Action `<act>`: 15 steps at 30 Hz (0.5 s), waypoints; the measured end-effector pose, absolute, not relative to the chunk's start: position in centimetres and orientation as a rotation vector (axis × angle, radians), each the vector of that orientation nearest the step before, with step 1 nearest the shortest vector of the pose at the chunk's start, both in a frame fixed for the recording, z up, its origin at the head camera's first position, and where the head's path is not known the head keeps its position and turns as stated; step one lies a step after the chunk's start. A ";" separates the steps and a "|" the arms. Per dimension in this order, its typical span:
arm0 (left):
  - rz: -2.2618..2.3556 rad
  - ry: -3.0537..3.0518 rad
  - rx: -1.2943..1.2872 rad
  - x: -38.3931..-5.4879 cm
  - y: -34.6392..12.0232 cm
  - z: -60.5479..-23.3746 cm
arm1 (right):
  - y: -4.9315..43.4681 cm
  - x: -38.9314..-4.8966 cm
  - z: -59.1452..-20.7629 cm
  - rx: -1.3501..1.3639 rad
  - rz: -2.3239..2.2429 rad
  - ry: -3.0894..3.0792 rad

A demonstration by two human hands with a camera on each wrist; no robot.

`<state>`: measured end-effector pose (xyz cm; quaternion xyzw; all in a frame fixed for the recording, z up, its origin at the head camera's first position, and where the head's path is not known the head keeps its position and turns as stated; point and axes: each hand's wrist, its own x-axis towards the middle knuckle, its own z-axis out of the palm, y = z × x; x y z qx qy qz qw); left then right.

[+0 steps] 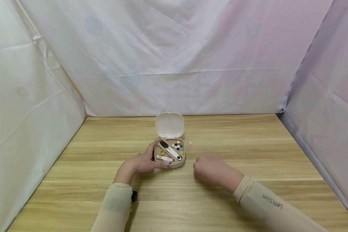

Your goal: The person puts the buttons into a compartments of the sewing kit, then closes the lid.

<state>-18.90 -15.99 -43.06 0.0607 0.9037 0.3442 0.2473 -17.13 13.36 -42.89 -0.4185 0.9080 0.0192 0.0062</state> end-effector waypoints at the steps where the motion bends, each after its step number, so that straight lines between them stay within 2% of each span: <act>1: 0.946 2.465 0.168 -18.9 -16.0 -43.1 | 13.4 -17.2 -42.9 -1.295 0.033 2.833; 15: 0.946 2.468 0.161 -19.0 -16.1 -43.1 | 14.3 -18.8 -43.8 -1.213 -0.048 2.826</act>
